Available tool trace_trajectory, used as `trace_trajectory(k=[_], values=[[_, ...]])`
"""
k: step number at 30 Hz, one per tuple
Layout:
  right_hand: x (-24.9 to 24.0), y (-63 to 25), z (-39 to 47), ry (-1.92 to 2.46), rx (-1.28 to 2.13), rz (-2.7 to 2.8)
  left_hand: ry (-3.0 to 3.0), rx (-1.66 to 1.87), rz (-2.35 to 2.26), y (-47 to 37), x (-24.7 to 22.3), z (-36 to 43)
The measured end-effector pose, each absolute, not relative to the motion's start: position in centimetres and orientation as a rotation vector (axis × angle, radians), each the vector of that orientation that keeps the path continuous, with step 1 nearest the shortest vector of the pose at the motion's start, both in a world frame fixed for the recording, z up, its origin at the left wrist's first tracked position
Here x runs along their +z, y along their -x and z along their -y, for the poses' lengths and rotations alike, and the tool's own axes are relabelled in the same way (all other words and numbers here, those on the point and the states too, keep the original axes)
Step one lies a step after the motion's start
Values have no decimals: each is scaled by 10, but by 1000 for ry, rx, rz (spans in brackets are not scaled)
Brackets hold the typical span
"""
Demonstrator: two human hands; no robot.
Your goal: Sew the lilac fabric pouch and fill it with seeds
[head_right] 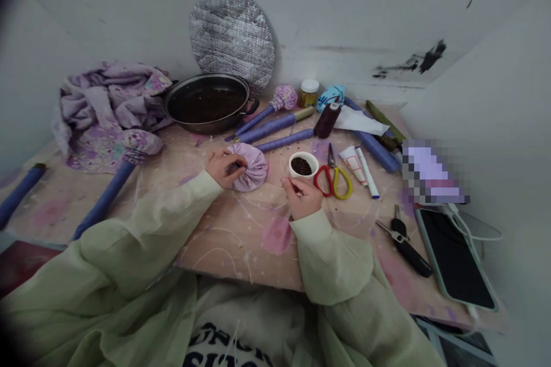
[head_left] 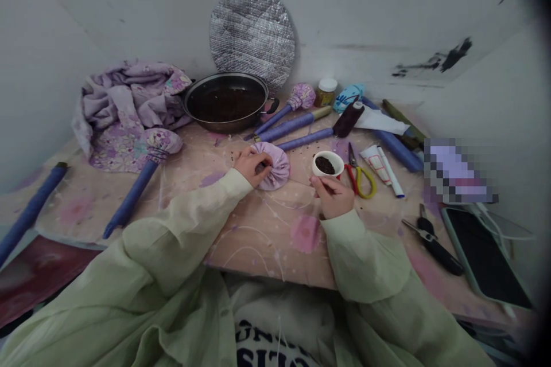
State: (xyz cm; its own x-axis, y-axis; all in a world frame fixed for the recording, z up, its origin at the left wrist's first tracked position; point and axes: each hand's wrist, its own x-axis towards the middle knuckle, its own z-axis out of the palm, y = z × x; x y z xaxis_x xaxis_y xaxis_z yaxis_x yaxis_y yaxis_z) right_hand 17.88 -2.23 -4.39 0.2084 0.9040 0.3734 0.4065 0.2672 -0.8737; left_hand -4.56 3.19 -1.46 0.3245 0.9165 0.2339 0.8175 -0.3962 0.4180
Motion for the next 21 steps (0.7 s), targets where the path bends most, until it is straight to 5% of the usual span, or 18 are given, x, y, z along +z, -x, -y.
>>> trace_trajectory(k=[21], values=[[-40,-178,24,1344,562,1377,-2437,780,-1304,55,-22,-32]])
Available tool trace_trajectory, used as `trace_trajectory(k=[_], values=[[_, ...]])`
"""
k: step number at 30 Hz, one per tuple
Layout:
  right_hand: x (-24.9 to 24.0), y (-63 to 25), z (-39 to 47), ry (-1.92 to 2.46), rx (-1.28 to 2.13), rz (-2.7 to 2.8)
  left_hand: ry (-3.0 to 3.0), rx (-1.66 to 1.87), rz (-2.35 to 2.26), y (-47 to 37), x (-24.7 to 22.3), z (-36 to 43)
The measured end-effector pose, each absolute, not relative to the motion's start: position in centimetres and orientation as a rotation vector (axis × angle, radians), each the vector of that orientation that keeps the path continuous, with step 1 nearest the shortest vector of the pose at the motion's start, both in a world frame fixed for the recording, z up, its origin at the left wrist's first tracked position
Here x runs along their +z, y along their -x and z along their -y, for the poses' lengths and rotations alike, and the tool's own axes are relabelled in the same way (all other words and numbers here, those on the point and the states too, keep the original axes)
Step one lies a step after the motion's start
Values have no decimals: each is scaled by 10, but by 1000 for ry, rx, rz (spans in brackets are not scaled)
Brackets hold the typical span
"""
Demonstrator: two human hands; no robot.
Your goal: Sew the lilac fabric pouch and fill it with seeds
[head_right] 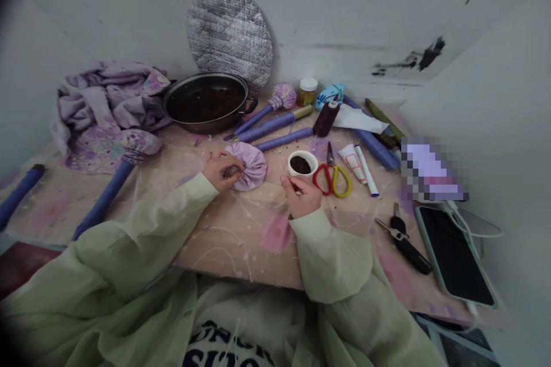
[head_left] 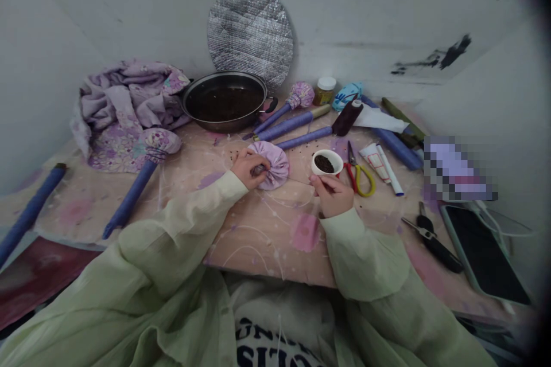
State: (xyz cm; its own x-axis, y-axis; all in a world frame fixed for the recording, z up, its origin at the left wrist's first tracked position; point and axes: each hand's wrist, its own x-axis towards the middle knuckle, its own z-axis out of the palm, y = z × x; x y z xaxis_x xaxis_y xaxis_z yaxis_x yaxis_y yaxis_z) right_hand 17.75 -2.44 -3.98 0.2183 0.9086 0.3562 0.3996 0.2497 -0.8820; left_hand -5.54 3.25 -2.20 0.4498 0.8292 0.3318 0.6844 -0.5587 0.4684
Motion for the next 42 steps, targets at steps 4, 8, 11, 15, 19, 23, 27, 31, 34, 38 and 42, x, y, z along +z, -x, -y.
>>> trace_trajectory(k=[4,8,11,15,19,23,27,31,34,38,42], values=[[-40,-177,24,1345,566,1374,-2413,764,-1363,54,-22,-32],[-40,-177,24,1338,567,1379,-2389,772,-1446,51,-23,-31],[-40,-178,24,1320,576,1380,-2379,769,-1505,48,-22,-28],[-38,-178,25,1272,619,1383,-2369,779,-1623,43,-22,-23],[-36,-175,26,1188,744,1378,-2370,819,-1683,37,-23,-20],[-36,-170,25,1078,925,1343,-2383,859,-1721,33,-24,-19],[-36,-162,26,978,1141,1304,-2369,878,-1784,29,-25,-17],[-39,-157,25,889,1296,1242,-2345,908,-1840,26,-28,-16],[-42,-158,23,852,1298,1167,-2326,933,-1850,25,-29,-16],[-41,-162,20,865,1236,1114,-2297,938,-1849,23,-28,-16],[-38,-168,21,906,1180,1092,-2244,985,-1837,22,-26,-14]])
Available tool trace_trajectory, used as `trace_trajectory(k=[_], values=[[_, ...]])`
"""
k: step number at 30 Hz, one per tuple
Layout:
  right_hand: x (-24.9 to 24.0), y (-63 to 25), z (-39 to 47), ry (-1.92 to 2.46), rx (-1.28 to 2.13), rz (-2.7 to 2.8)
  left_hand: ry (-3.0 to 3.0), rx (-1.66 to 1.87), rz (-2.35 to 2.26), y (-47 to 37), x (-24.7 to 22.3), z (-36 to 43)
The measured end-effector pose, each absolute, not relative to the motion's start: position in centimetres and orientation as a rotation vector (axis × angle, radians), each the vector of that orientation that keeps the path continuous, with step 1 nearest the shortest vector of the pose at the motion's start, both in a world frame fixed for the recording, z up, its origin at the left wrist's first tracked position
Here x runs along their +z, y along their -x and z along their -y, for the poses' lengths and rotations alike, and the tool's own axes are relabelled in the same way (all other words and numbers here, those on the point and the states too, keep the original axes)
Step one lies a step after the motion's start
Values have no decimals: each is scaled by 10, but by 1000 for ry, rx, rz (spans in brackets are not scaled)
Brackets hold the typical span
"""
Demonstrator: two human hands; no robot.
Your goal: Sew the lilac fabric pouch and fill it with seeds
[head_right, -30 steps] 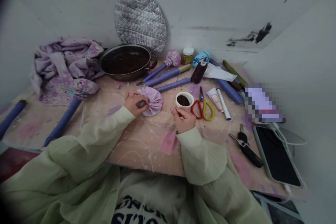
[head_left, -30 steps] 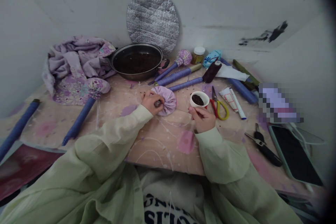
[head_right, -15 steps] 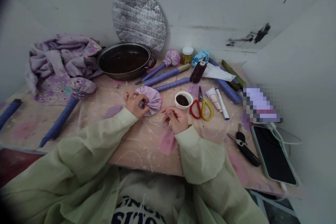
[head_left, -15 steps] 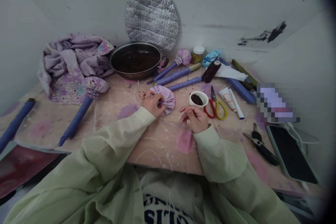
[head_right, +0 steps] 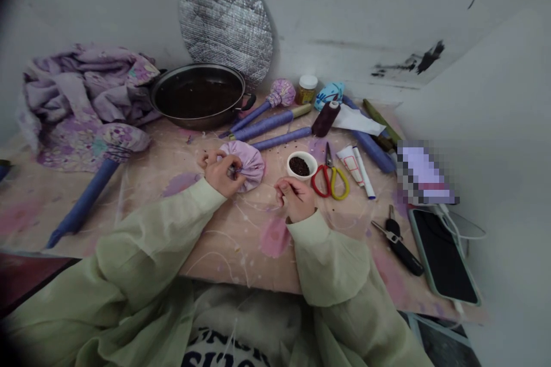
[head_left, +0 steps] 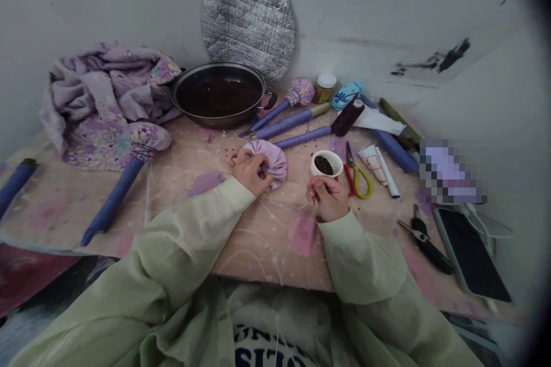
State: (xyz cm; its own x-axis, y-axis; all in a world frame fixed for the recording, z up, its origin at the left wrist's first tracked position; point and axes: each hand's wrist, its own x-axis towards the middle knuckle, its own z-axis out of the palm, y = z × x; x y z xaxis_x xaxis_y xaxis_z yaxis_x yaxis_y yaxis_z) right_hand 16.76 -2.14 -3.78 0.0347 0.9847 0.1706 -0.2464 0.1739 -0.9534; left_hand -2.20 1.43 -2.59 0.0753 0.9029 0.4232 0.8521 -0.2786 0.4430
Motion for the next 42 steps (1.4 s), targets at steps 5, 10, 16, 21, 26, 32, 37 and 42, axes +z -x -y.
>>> trace_trajectory(k=[5,10,16,21,26,32,37,42], values=[[-38,-181,19,947,1157,1092,-2228,1034,-1802,22,-26,-14],[-27,-204,17,981,1103,1071,-2228,1047,-1793,23,-27,-14],[9,-238,29,1074,976,995,-2223,1033,-1780,23,-27,-14],[28,-268,46,1193,836,818,-2259,1073,-1779,24,-28,-14],[36,-289,62,1310,715,711,-2229,1032,-1780,24,-27,-15],[46,-298,78,1412,621,645,-2257,1033,-1775,26,-28,-15],[51,-307,89,1480,626,629,-2288,1019,-1763,26,-29,-14],[52,-312,97,1498,612,633,-2274,1016,-1766,26,-27,-13]])
